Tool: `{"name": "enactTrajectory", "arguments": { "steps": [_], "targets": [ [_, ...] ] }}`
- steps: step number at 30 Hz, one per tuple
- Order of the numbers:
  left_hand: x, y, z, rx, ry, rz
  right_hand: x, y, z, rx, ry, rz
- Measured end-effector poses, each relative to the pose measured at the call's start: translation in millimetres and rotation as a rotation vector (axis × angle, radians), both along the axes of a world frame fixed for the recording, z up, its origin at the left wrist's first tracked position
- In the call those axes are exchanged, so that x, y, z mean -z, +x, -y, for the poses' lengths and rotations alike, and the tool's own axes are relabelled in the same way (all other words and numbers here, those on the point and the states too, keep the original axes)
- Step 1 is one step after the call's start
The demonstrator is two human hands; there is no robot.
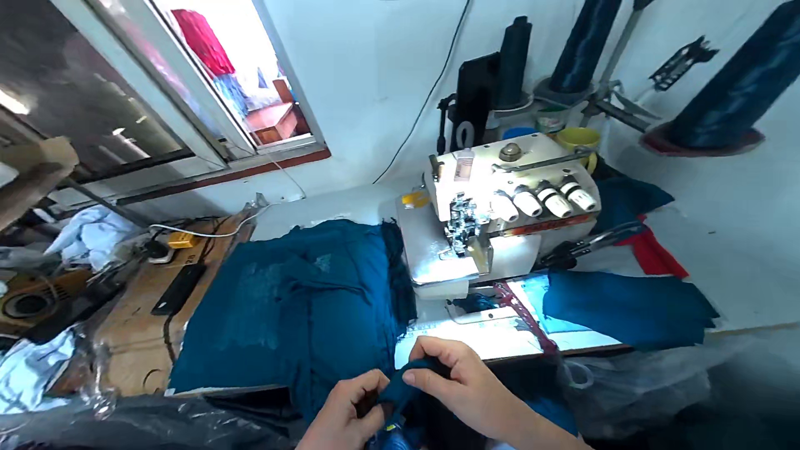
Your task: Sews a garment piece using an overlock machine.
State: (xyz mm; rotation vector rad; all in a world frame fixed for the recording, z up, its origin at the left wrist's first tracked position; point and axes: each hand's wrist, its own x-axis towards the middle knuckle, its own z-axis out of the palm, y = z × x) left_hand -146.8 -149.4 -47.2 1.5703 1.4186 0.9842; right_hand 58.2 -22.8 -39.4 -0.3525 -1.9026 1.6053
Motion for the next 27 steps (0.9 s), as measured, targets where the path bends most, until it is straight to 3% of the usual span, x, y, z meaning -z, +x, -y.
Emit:
{"name": "enactTrajectory", "arguments": {
  "steps": [5, 13, 15, 17, 19, 21, 24, 27],
  "targets": [
    [17, -22, 18, 0.042, 0.033, 0.232, -4, -11, -16, -0.012, 0.042, 0.162],
    [41, -34, 26, 0.003, 0.006, 0.258, -17, -23, -32, 0.087, 0.021, 0.195],
    [37, -36, 36, -0.107, 0.082, 0.275, -15, -23, -31, 0.109, -0.011, 0.182],
    [18, -47, 48, -0.347, 0.203, 0.209, -11, -25, -20, 0.078, -0.013, 0.156],
    [-16, -62, 49, -0.637, 0.348, 0.172, -9, -30, 3, -0.096, -0.03, 0.109],
    [-47, -71, 33, -0.808, 0.438, 0.077, -7, -39, 26, -0.275, -0.058, 0.078],
    [-52, -80, -7, -0.63, 0.337, -0.321, -5, -57, 29, -0.23, -0.206, 0.174],
    [-8, -87, -54, -0.295, 0.163, -0.403, 6, -74, 2, 0.024, -0.372, 0.318]
  ]
}}
